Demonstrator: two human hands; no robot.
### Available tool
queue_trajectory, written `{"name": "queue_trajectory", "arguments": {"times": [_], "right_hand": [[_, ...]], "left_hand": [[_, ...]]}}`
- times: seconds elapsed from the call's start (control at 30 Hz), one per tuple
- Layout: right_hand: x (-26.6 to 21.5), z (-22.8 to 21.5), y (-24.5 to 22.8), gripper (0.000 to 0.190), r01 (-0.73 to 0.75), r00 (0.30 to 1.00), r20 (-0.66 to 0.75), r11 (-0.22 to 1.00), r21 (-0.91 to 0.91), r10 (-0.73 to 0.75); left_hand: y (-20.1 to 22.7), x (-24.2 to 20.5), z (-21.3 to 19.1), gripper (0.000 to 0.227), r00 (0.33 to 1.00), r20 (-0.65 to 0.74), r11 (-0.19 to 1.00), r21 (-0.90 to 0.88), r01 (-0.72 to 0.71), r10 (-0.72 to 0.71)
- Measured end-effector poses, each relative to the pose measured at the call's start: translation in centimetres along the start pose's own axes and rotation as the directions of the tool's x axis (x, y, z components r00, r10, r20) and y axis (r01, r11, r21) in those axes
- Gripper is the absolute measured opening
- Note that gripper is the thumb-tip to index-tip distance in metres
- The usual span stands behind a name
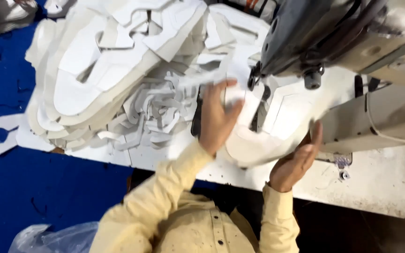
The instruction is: The person uses an industrial sewing machine to stitch together pre-cut white fabric pieces to form a shoe upper.
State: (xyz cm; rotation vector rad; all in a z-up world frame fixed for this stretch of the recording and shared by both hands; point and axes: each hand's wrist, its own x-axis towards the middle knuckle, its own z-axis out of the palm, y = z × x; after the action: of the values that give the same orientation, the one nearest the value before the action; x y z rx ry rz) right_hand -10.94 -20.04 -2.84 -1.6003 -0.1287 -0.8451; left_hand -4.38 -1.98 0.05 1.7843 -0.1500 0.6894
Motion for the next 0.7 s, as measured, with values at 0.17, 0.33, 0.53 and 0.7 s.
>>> {"name": "queue_trajectory", "arguments": {"times": [0.17,0.33,0.53,0.7], "right_hand": [[-4.3,-2.0,4.8,0.051,-0.360,0.931,-0.051,0.932,0.047,0.362],[-11.2,-3.1,8.3,0.048,-0.142,0.946,0.188,0.862,-0.487,0.263],[-9.5,-0.8,4.7,0.042,0.241,0.912,0.405,0.723,-0.647,0.059],[-9.9,-1.2,5.7,0.030,0.196,0.908,0.399,0.711,-0.676,0.128]], "left_hand": [[0.5,-1.1,-4.8,0.046,0.957,0.087,0.952,-0.114,0.284,-0.275],[-8.4,3.6,-5.5,0.027,0.993,0.058,0.982,0.155,-0.110,0.102],[-19.7,8.7,4.2,0.057,0.693,0.539,0.784,0.617,0.061,-0.479],[-14.0,10.0,2.6,0.045,0.837,0.385,0.795,-0.318,0.516,-0.389]]}}
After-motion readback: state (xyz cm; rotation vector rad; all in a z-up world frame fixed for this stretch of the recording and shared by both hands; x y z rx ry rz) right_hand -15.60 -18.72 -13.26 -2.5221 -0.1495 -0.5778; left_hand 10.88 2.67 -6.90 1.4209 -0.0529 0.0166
